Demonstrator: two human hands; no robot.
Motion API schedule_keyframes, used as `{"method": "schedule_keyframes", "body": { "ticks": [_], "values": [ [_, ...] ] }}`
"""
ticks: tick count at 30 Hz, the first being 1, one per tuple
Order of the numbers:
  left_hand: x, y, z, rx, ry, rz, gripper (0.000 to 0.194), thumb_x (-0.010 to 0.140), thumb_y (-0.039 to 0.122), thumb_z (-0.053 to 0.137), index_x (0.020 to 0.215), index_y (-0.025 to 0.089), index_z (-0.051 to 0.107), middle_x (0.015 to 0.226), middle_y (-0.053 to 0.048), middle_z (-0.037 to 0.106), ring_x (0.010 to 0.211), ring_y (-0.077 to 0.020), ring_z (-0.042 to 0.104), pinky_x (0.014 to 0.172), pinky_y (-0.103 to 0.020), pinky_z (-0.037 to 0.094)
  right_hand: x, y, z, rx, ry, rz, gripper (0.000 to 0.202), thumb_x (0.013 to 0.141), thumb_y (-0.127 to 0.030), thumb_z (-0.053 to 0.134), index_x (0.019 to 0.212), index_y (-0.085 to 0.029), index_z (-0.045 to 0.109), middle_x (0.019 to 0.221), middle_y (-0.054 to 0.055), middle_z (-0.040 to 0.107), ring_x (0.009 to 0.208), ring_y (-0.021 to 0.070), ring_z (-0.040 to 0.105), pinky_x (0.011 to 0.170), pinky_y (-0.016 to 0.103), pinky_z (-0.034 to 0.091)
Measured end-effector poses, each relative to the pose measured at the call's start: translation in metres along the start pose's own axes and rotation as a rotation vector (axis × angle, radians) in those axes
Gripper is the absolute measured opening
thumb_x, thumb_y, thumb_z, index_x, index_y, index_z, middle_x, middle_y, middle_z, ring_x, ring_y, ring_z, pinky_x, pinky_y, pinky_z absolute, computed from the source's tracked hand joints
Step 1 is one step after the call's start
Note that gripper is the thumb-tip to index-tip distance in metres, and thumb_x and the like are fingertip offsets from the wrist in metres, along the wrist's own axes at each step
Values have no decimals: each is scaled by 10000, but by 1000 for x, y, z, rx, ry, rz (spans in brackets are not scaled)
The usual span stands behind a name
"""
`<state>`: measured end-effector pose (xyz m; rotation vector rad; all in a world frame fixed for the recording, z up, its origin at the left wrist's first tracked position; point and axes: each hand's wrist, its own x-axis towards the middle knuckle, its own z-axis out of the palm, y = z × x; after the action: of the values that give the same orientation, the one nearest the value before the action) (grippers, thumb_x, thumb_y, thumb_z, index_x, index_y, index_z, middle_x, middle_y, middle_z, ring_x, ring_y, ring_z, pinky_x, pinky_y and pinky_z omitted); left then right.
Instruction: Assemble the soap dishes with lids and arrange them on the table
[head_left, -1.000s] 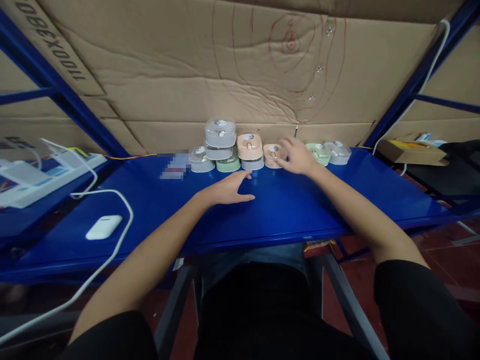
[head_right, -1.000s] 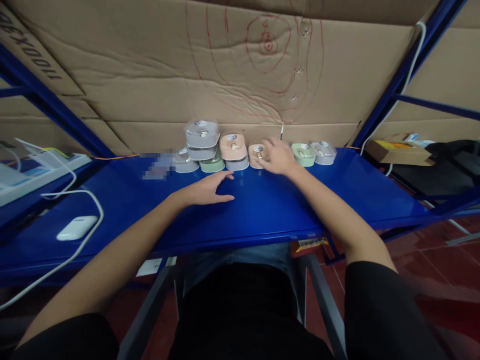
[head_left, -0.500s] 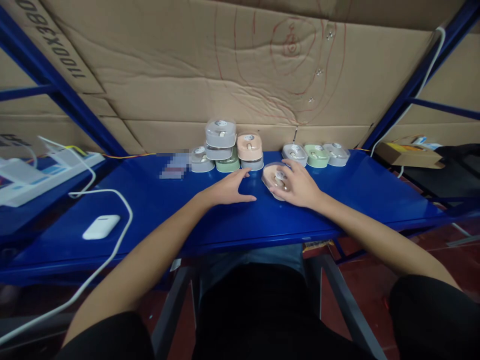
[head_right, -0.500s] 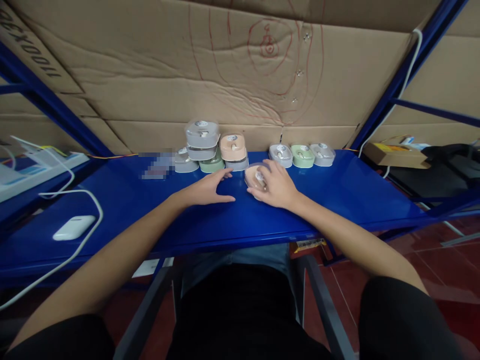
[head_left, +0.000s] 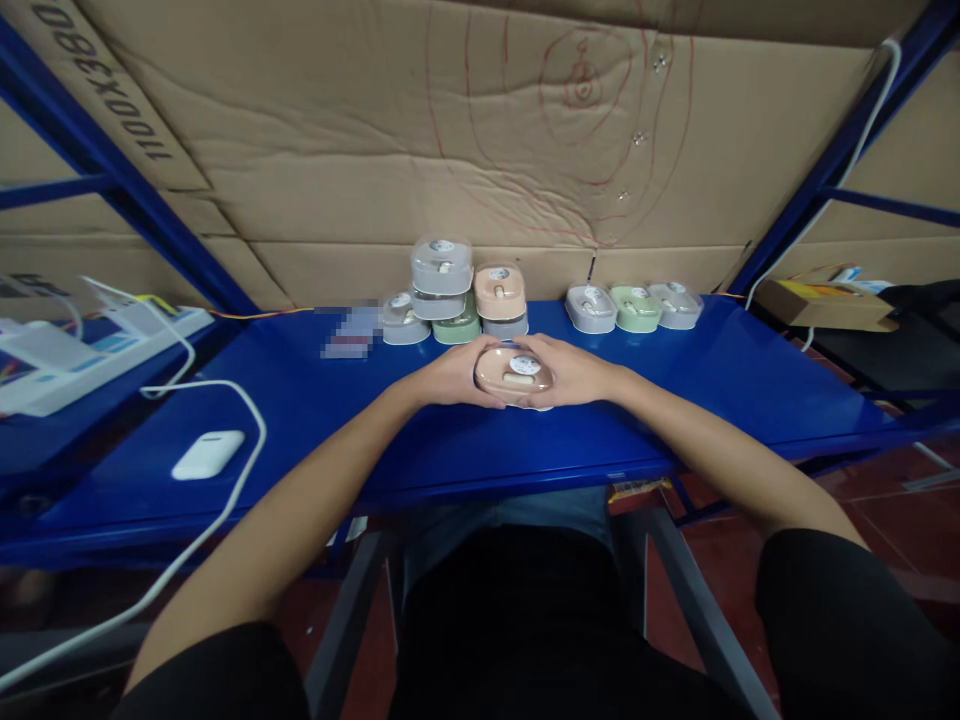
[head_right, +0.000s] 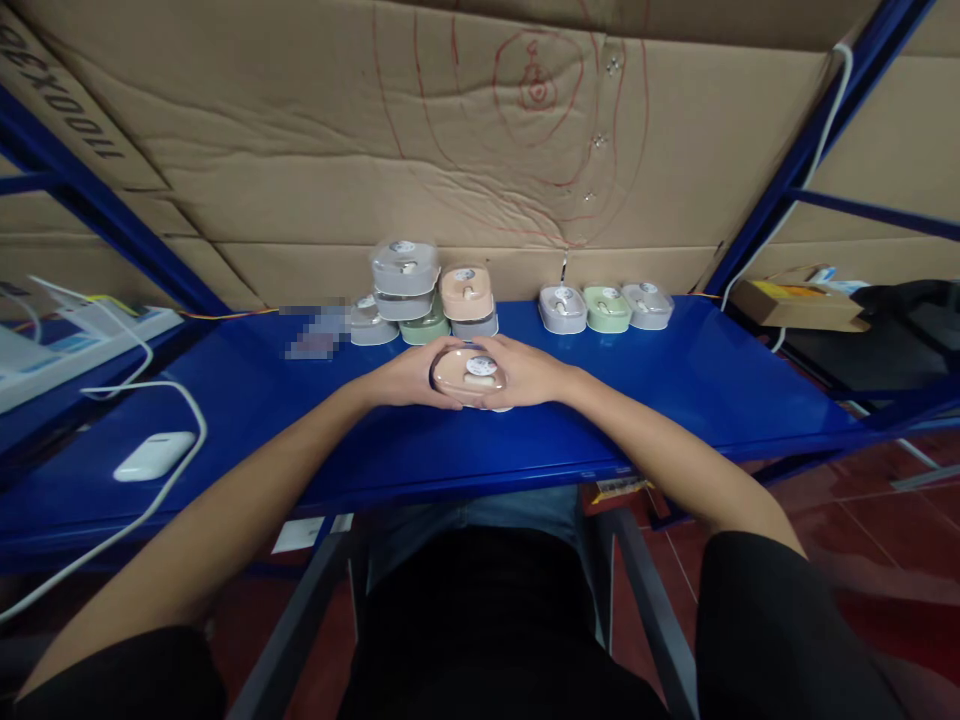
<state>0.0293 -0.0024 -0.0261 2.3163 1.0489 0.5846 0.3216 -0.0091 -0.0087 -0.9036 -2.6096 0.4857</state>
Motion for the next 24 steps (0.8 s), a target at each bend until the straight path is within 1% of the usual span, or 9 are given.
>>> {"method": "schedule_keyframes", "body": {
  "ticks": [2, 4, 6, 8, 11, 13, 17, 20, 24],
  "values": [
    [0, 0, 0, 14, 13, -33, 1165, 650, 689, 1061, 1624, 258, 590, 1561, -185, 754, 1458, -500, 719, 1219, -689, 587, -1, 5, -3, 3, 11, -5, 1015, 876, -681, 886, 1731, -263, 534, 1588, 179, 714, 1433, 438, 705, 1244, 649, 596],
    [1, 1, -2, 22, 26, -47, 1179, 635, 689, 1070, 1616, 240, 596, 1580, -203, 737, 1483, -525, 697, 1226, -692, 582, -7, 9, -10, 27, 75, -23, 980, 916, -702, 848, 1730, -256, 534, 1645, 189, 686, 1474, 452, 684, 1279, 665, 567],
    [0, 2, -6, 30, 35, -51, 1185, 625, 679, 1073, 1608, 218, 600, 1597, -219, 723, 1489, -539, 687, 1224, -685, 583, -17, 16, -22, 52, 157, -22, 986, 935, -720, 828, 1749, -263, 512, 1736, 190, 630, 1541, 474, 645, 1314, 691, 532],
    [-2, 1, -13, 52, 27, -64, 1125, 644, 666, 1061, 1577, 213, 624, 1574, -215, 736, 1449, -531, 709, 1201, -677, 595, -27, 26, -36, 53, 188, 34, 1012, 919, -746, 845, 1754, -281, 514, 1752, 180, 629, 1564, 490, 633, 1328, 715, 517],
    [-6, 0, -26, 122, -6, -88, 969, 665, 628, 1045, 1484, 244, 696, 1468, -173, 793, 1341, -504, 760, 1139, -663, 621, -41, 44, -52, 32, 71, 198, 1095, 820, -770, 937, 1727, -275, 573, 1641, 179, 724, 1481, 503, 706, 1290, 729, 561],
    [-9, 1, -33, 156, -28, -93, 907, 669, 597, 1042, 1448, 260, 724, 1442, -152, 810, 1313, -493, 771, 1118, -643, 629, -46, 55, -56, 39, -28, 271, 1174, 744, -739, 1002, 1731, -260, 583, 1633, 181, 737, 1459, 499, 731, 1282, 714, 582],
    [-12, 7, -38, 182, -49, -124, 928, 680, 565, 1026, 1490, 238, 712, 1510, -169, 789, 1354, -497, 757, 1145, -635, 615, -46, 67, -51, -14, -74, 293, 1256, 670, -668, 1080, 1746, -250, 585, 1748, 192, 658, 1575, 508, 660, 1372, 705, 509],
    [-12, 11, -35, 170, -52, -135, 1034, 660, 564, 1034, 1564, 213, 676, 1575, -204, 753, 1418, -521, 731, 1195, -661, 589, -40, 64, -42, -82, -38, 277, 1296, 657, -762, 1080, 1734, -218, 608, 1776, 233, 614, 1647, 542, 577, 1397, 742, 457],
    [-10, 15, -22, 124, -36, -71, 1245, 640, 594, 1055, 1715, 211, 557, 1710, -234, 658, 1580, -563, 622, 1293, -693, 529, -26, 41, -19, -72, 99, 62, 1362, 707, -920, 986, 1770, -186, 551, 1777, 257, 581, 1629, 523, 579, 1351, 743, 490]
  ]
}}
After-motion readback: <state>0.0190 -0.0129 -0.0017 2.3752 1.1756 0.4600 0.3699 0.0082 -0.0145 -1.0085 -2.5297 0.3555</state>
